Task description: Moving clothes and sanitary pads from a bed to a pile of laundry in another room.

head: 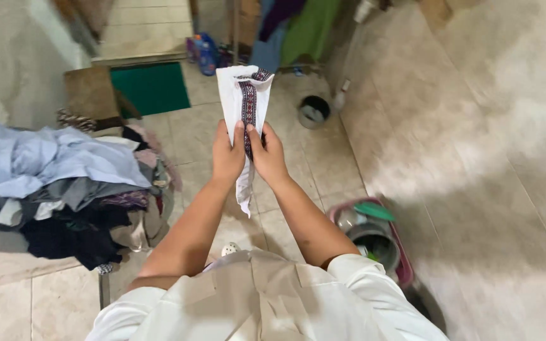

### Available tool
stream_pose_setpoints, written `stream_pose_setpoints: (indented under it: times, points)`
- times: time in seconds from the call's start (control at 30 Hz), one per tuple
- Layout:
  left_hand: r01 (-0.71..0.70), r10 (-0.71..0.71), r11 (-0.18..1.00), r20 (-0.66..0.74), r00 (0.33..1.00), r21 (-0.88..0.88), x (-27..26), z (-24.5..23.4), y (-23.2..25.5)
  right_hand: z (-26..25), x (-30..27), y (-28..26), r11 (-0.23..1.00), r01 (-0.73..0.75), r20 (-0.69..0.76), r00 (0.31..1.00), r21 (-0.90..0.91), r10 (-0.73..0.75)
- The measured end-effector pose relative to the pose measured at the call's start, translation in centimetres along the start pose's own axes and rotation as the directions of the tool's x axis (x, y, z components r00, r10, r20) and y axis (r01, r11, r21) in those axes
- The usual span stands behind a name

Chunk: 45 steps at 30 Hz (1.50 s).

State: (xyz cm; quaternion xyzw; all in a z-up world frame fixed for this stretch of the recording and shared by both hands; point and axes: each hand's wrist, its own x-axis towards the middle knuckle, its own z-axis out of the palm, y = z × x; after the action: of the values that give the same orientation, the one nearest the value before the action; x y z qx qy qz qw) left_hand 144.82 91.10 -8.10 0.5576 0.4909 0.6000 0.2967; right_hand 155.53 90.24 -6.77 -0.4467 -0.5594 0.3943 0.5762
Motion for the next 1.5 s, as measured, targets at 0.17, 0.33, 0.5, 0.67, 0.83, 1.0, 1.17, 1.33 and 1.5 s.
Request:
stream_pose_setpoints:
  times: [0.17,0.33,0.5,0.67,0.83,1.0,1.17,1.33,1.5]
  points:
    - [0.013,-0.005,0.998,-0.117,0.993,0.068,5.9,-3.6,-2.8,5.8,6.1,2.0,0.994,0.021,0.124,0.992,0.108,-0.034]
    - [0.041,-0.002,0.989,-0.264,0.965,0.143,8.1,-8.8,-6.1,12.3,9.2,4.3,0.993,-0.043,0.271,0.963,0.109,0.012]
    - [0.054,0.027,0.984,-0.441,0.897,0.171,9.7,-16.1,-5.6,21.0,11.0,4.1,0.961,-0.085,0.494,0.867,0.264,-0.059]
    - [0.118,0.06,0.962,-0.614,0.787,0.246,10.6,-22.8,-6.4,29.9,12.0,5.7,0.956,-0.144,0.667,0.742,0.256,-0.066]
    - [0.187,0.119,0.936,-0.766,0.632,0.299,12.1,-28.4,-5.8,37.8,13.2,3.8,0.931,-0.153,0.798,0.572,0.331,-0.19]
    - [0.27,0.191,0.895,-0.853,0.486,0.354,13.7,-33.3,-7.7,44.8,14.4,3.1,0.951,-0.13,0.885,0.417,0.282,-0.205]
    - [0.352,0.306,0.821,-0.867,0.392,0.449,14.1,-36.2,-9.0,49.6,15.0,4.5,0.93,-0.1,0.911,0.263,0.353,-0.317]
    - [0.49,0.218,0.801,-0.93,0.296,0.343,13.7,-37.8,-12.2,53.5,14.6,7.9,0.938,-0.125,0.942,0.143,0.322,-0.304]
    - [0.492,0.278,0.767,-0.905,0.323,0.412,13.3,-39.2,-15.6,54.8,14.2,9.9,0.938,-0.088,0.936,0.144,0.335,-0.321]
